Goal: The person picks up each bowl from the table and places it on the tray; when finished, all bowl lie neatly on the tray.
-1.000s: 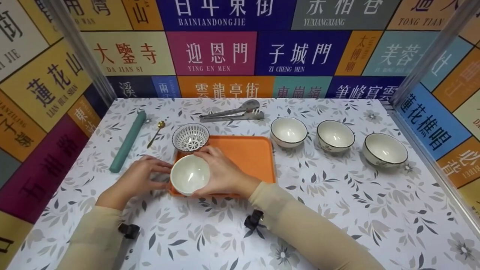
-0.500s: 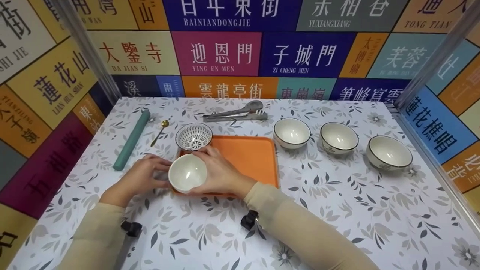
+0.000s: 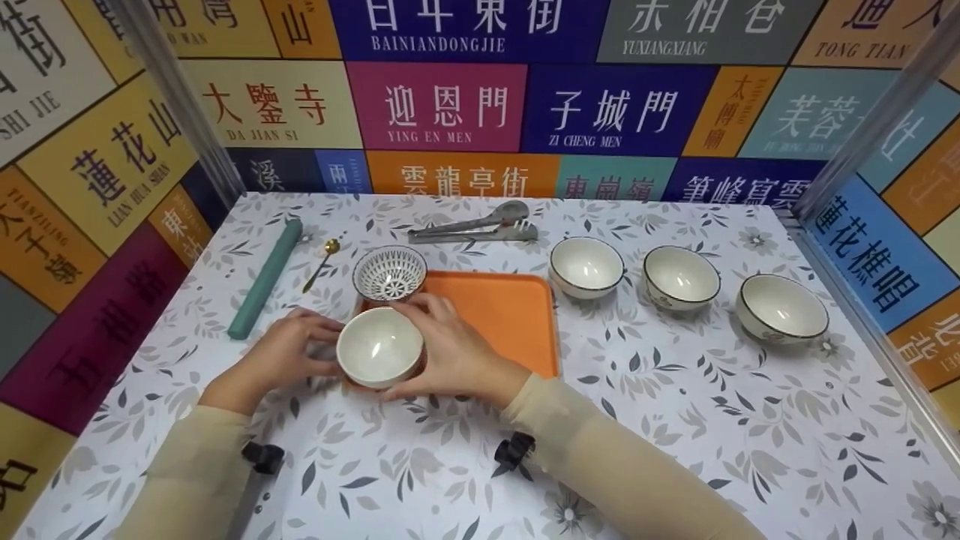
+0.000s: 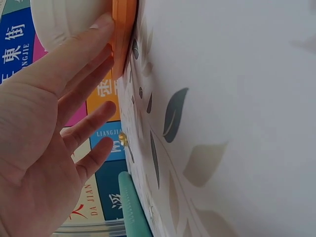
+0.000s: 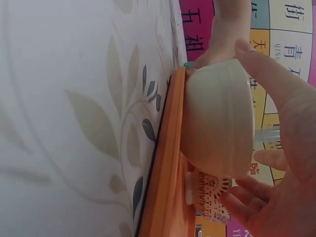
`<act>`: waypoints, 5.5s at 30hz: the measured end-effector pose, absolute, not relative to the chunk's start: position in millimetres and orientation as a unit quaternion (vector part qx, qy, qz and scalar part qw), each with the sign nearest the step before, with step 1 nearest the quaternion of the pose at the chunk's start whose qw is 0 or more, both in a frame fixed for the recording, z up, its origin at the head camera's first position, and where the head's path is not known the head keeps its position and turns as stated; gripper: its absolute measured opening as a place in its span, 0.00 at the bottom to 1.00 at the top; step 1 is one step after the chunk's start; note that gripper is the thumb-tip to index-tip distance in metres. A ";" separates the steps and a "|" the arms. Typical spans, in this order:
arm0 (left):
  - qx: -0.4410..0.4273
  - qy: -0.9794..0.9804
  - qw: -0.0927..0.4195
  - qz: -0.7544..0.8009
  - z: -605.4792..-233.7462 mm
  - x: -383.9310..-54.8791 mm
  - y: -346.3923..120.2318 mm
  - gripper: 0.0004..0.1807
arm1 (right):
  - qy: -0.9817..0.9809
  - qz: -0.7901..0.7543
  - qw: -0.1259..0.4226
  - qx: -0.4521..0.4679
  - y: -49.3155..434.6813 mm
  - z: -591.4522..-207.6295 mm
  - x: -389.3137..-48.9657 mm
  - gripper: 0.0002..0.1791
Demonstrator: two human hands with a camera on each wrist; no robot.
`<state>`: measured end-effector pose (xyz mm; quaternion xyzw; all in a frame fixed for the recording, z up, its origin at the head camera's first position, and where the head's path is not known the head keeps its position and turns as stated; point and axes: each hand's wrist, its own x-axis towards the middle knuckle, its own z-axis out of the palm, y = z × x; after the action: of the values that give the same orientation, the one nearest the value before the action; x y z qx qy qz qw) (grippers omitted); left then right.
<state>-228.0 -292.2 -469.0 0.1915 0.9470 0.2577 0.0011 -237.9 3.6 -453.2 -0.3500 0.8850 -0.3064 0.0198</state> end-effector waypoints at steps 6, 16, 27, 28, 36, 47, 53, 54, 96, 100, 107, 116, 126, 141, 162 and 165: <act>0.202 0.946 -0.009 0.255 -470.3 -228.3 -292.8 0.23 | 0.899 -0.286 0.025 -0.331 30.8 -452.2 -239.9 0.65; 0.211 0.945 -0.013 0.251 -470.1 -229.9 -292.1 0.23 | 0.911 -0.281 0.018 -0.302 76.1 -457.1 -242.9 0.56; 0.229 0.944 -0.003 0.237 -463.8 -231.6 -292.2 0.24 | 0.915 -0.303 0.003 -0.268 124.3 -459.9 -247.0 0.46; 0.228 0.944 -0.001 0.237 -463.5 -231.7 -292.1 0.25 | 0.915 -0.304 0.001 -0.267 127.9 -459.3 -247.9 0.45; 0.222 0.945 0.003 0.239 -464.1 -230.0 -291.3 0.23 | 0.918 -0.302 -0.024 -0.258 157.0 -451.9 -259.8 0.40; 0.222 0.945 0.011 0.240 -463.0 -229.1 -291.6 0.24 | 0.918 -0.305 -0.079 -0.242 193.6 -442.3 -285.7 0.35; 0.212 0.948 0.024 0.238 -461.2 -230.2 -290.8 0.24 | 0.915 -0.319 -0.078 -0.234 208.6 -434.0 -304.2 0.36; 0.211 0.948 0.026 0.238 -461.2 -230.4 -290.9 0.24 | 0.914 -0.321 -0.077 -0.235 210.6 -433.6 -307.5 0.37; 0.221 0.946 0.023 0.237 -460.5 -232.2 -289.1 0.23 | 0.960 -0.243 0.031 -0.139 238.4 -435.2 -372.9 0.67; 0.228 0.946 0.015 0.232 -460.9 -232.5 -290.4 0.23 | 0.959 -0.245 0.023 -0.139 236.6 -435.1 -373.8 0.67; 0.229 0.945 0.011 0.235 -462.0 -232.2 -290.5 0.23 | 0.957 -0.263 -0.012 -0.124 235.7 -442.8 -368.6 0.69; 0.222 0.947 0.016 0.233 -461.7 -232.0 -291.7 0.24 | 0.954 -0.269 -0.034 -0.129 230.9 -437.9 -352.0 0.68; 0.216 0.948 0.017 0.235 -461.4 -231.9 -290.6 0.24 | 0.939 -0.293 -0.033 -0.174 201.9 -432.5 -321.4 0.65; 0.204 0.948 0.033 0.240 -459.7 -231.0 -288.1 0.24 | 0.914 -0.317 -0.020 -0.252 148.4 -442.1 -299.4 0.63; 0.216 0.950 0.022 0.225 -460.5 -230.0 -289.4 0.23 | 0.903 -0.321 0.035 -0.283 77.2 -450.2 -307.2 0.64; 0.220 0.949 0.021 0.227 -460.5 -231.4 -289.3 0.23 | 0.901 -0.325 0.038 -0.284 75.5 -451.3 -308.6 0.64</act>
<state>-231.4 -289.3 -460.5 0.2203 0.9485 0.2266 0.0205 -308.6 75.5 -451.3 -0.2845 0.9010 -0.3253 0.0377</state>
